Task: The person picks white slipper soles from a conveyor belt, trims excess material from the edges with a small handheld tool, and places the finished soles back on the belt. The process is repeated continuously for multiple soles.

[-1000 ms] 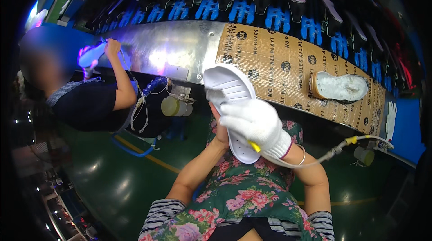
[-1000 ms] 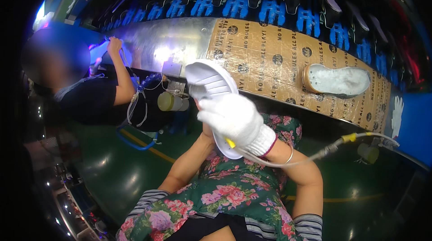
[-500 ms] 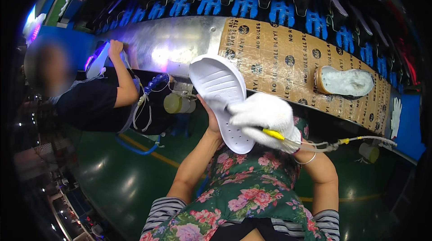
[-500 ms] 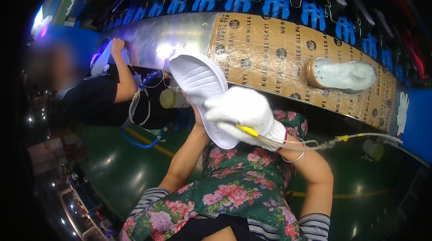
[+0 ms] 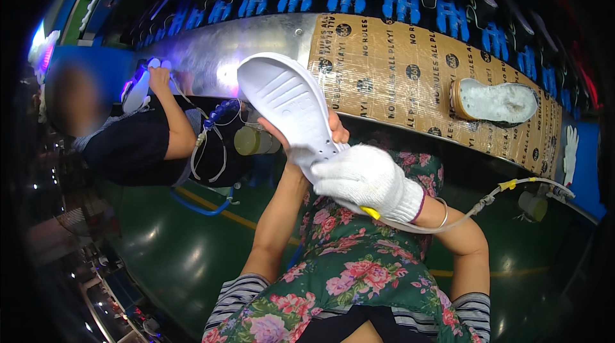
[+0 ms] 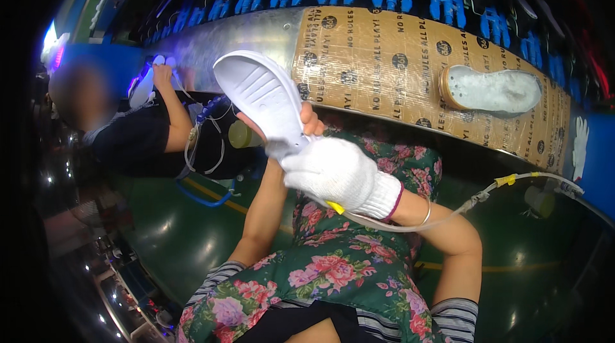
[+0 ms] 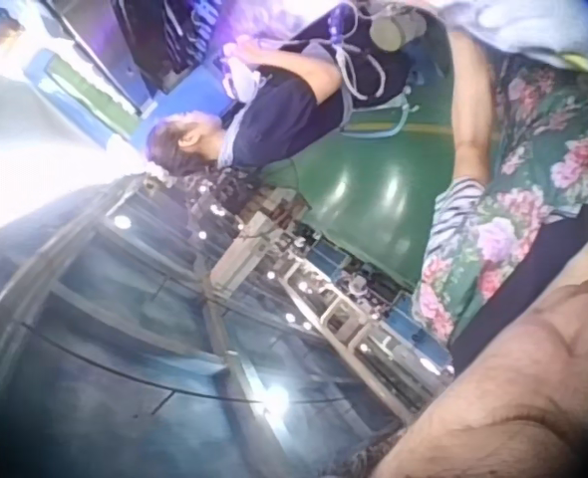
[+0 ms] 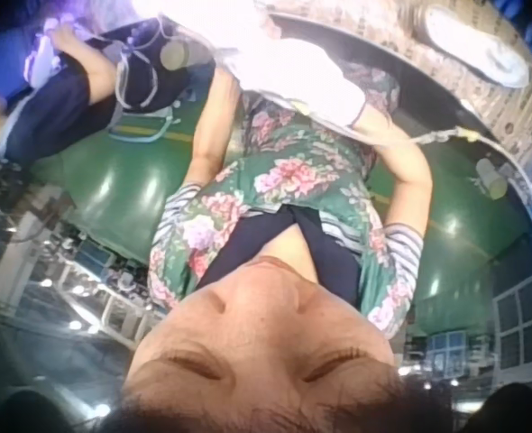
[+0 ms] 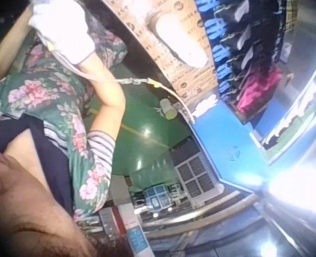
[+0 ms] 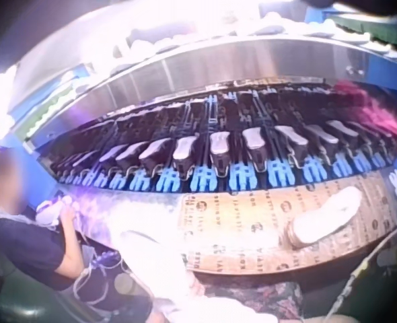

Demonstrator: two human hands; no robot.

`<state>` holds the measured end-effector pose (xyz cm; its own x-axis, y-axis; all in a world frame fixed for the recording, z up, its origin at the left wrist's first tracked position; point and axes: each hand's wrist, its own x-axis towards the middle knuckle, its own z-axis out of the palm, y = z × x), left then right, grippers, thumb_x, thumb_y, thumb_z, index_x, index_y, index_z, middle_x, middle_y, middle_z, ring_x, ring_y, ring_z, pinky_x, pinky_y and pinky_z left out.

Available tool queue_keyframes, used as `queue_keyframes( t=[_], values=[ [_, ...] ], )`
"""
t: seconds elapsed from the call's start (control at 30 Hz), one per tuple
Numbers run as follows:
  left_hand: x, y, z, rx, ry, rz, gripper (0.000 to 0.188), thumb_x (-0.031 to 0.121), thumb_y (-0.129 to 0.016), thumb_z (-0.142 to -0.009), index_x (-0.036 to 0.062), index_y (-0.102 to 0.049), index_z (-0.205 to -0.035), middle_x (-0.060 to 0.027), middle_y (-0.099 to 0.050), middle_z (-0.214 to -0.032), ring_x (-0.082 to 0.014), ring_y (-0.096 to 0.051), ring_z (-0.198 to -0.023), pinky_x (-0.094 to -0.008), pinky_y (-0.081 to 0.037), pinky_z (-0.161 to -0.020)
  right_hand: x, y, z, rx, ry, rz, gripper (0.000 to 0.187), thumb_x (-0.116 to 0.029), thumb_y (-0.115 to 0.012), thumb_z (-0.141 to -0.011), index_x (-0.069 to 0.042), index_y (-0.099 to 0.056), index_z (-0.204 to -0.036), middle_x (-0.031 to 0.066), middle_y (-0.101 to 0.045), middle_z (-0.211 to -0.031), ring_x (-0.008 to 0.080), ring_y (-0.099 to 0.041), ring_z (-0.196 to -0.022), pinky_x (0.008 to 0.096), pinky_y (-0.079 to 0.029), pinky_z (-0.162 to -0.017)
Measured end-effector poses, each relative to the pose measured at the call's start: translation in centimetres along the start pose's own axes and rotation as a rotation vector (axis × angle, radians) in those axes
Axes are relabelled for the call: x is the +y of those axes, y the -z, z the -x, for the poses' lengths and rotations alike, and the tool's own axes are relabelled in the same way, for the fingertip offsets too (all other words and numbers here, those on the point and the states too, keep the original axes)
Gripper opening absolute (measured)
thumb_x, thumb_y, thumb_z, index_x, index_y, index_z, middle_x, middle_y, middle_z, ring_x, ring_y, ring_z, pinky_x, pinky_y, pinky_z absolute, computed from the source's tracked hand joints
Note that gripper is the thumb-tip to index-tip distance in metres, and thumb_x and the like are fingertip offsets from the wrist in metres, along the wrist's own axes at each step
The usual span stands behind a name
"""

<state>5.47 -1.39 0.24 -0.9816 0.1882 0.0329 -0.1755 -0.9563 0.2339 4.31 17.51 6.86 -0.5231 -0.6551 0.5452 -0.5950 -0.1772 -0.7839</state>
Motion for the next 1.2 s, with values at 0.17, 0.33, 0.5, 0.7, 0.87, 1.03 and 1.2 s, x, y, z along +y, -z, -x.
queue_keyframes(
  t=[0.17,0.33,0.5,0.7,0.87,1.03,1.2],
  values=[
    [0.7,0.1,-0.3,0.000,-0.072,-0.014,0.130,0.111,-0.042,-0.057,0.0049,-0.056,-0.131,-0.0162,-0.062,-0.098,-0.0273,-0.058,-0.082,-0.0430,-0.048,-0.078,1.4,0.3,0.0,0.123,0.100,0.132,0.037,-0.006,-0.085,-0.070,-0.013,-0.077,-0.105,0.0092,-0.077,-0.114,0.0285,-0.076,-0.091,0.0400,-0.059,-0.078],
    [1.9,2.1,-1.4,-0.080,-0.111,0.020,0.129,0.109,-0.046,-0.058,0.0095,-0.054,-0.139,-0.0165,-0.061,-0.099,-0.0257,-0.055,-0.079,-0.0426,-0.047,-0.079,0.5,-1.3,0.7,0.051,0.165,0.029,0.025,-0.011,-0.078,-0.080,-0.016,-0.077,-0.104,0.0052,-0.077,-0.103,0.0264,-0.073,-0.084,0.0399,-0.060,-0.072],
    [3.1,2.4,-2.6,-0.250,-0.039,0.029,0.129,0.108,-0.051,-0.058,0.0150,-0.050,-0.149,-0.0169,-0.059,-0.101,-0.0286,-0.060,-0.081,-0.0435,-0.047,-0.079,1.5,-0.2,0.6,0.083,0.119,0.181,0.033,-0.010,-0.082,-0.076,-0.013,-0.076,-0.108,0.0090,-0.076,-0.113,0.0293,-0.074,-0.091,0.0422,-0.059,-0.075],
    [4.6,2.7,-4.1,-0.382,0.137,-0.093,0.133,0.106,-0.055,-0.059,0.0145,-0.043,-0.154,-0.0223,-0.062,-0.106,-0.0338,-0.065,-0.077,-0.0482,-0.050,-0.073,0.3,-0.1,0.5,-0.018,0.086,-0.206,0.033,-0.010,-0.083,-0.074,-0.017,-0.078,-0.106,0.0044,-0.076,-0.114,0.0265,-0.073,-0.091,0.0393,-0.059,-0.079],
    [3.9,1.1,-3.7,-0.282,0.297,-0.069,0.132,0.102,-0.062,-0.058,0.0083,-0.045,-0.150,-0.0284,-0.063,-0.104,-0.0389,-0.067,-0.077,-0.0490,-0.054,-0.067,0.1,-0.5,0.6,-0.058,0.105,0.279,0.027,-0.011,-0.079,-0.076,-0.013,-0.076,-0.102,0.0055,-0.074,-0.108,0.0267,-0.070,-0.085,0.0389,-0.057,-0.070],
    [4.7,1.3,-3.7,-0.242,0.437,-0.129,0.128,0.093,-0.071,-0.064,0.0065,-0.042,-0.153,-0.0327,-0.063,-0.104,-0.0427,-0.067,-0.073,-0.0466,-0.053,-0.061,0.4,-1.1,1.2,-0.181,0.092,0.042,0.031,-0.011,-0.083,-0.076,-0.014,-0.076,-0.107,0.0080,-0.075,-0.115,0.0271,-0.072,-0.088,0.0382,-0.058,-0.072],
    [4.7,1.0,-4.0,-0.070,0.602,-0.295,0.129,0.094,-0.069,-0.062,0.0026,-0.045,-0.150,-0.0315,-0.066,-0.101,-0.0402,-0.070,-0.074,-0.0474,-0.059,-0.060,0.5,-0.1,0.5,-0.074,0.119,0.209,0.020,-0.013,-0.073,-0.078,-0.013,-0.076,-0.098,0.0054,-0.075,-0.109,0.0246,-0.072,-0.092,0.0384,-0.058,-0.073]
  ],
)
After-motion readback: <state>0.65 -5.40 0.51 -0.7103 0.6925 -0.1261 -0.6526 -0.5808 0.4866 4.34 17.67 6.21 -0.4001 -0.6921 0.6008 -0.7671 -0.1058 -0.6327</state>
